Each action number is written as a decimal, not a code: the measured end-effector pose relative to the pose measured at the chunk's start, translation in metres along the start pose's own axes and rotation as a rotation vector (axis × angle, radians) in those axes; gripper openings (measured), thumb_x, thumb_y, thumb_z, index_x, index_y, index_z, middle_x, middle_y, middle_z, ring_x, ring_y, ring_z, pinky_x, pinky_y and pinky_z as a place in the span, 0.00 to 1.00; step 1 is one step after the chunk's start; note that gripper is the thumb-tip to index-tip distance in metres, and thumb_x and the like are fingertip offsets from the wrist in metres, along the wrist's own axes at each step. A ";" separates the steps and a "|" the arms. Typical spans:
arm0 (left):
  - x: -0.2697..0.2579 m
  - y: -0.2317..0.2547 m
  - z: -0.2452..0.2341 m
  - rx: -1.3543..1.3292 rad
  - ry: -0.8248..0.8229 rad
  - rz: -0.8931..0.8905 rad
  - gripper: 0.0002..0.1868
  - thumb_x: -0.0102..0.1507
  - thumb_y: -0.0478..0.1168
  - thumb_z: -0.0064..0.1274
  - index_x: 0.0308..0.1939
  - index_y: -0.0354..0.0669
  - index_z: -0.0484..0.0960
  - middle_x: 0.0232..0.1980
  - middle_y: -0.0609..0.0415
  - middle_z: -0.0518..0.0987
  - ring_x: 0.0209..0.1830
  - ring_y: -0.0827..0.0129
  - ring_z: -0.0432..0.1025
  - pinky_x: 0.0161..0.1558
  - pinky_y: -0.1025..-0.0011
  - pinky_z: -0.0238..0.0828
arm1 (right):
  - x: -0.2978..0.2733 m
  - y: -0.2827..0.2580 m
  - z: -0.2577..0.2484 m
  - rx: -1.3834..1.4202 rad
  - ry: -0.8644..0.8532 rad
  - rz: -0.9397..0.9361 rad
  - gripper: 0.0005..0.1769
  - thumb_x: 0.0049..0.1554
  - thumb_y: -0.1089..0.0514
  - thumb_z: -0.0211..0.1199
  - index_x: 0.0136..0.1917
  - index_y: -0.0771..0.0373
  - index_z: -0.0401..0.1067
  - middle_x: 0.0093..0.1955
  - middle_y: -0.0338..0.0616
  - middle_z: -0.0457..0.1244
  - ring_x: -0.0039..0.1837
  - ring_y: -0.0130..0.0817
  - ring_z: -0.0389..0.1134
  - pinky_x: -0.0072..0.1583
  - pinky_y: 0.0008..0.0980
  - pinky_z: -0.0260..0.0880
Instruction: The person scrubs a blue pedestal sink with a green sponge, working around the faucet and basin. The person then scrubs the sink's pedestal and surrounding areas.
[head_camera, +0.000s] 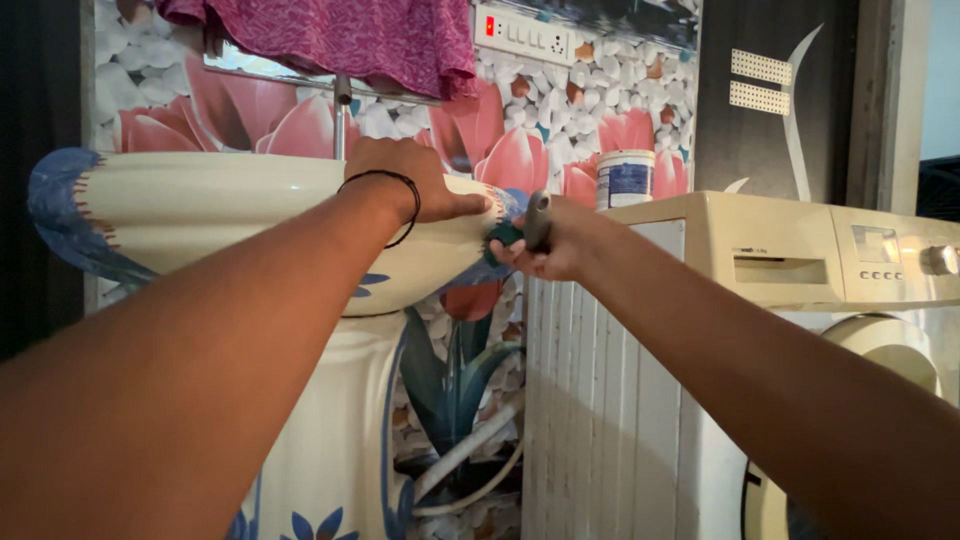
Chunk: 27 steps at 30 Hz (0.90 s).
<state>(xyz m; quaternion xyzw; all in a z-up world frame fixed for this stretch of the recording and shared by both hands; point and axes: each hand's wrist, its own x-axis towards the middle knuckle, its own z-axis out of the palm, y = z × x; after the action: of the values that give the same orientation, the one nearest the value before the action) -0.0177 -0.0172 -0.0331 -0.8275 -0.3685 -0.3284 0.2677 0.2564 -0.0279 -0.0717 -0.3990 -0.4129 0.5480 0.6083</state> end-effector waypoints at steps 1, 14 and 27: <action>0.001 -0.001 0.000 -0.006 -0.009 -0.004 0.53 0.49 0.86 0.47 0.53 0.44 0.87 0.56 0.45 0.84 0.54 0.52 0.78 0.57 0.58 0.73 | -0.001 -0.003 0.002 0.010 0.039 0.011 0.14 0.60 0.58 0.49 0.58 0.66 0.57 0.48 0.68 0.62 0.33 0.35 0.62 0.26 0.23 0.56; 0.000 0.000 0.001 -0.067 0.065 -0.027 0.53 0.47 0.82 0.53 0.57 0.43 0.83 0.60 0.47 0.80 0.58 0.54 0.76 0.58 0.60 0.71 | -0.011 0.005 0.026 -0.067 0.147 -0.070 0.11 0.61 0.55 0.51 0.54 0.61 0.59 0.45 0.63 0.63 0.31 0.35 0.63 0.25 0.21 0.58; 0.003 -0.001 0.008 -0.050 0.093 0.001 0.50 0.48 0.83 0.51 0.52 0.45 0.87 0.59 0.46 0.80 0.63 0.56 0.72 0.61 0.63 0.67 | 0.007 0.006 -0.001 -0.052 0.123 -0.165 0.14 0.60 0.56 0.47 0.58 0.61 0.58 0.46 0.55 0.61 0.34 0.42 0.67 0.24 0.22 0.54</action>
<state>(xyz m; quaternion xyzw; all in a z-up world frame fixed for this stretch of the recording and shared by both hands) -0.0137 -0.0102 -0.0353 -0.8180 -0.3469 -0.3755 0.2638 0.2561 -0.0202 -0.0774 -0.4120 -0.4203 0.4599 0.6649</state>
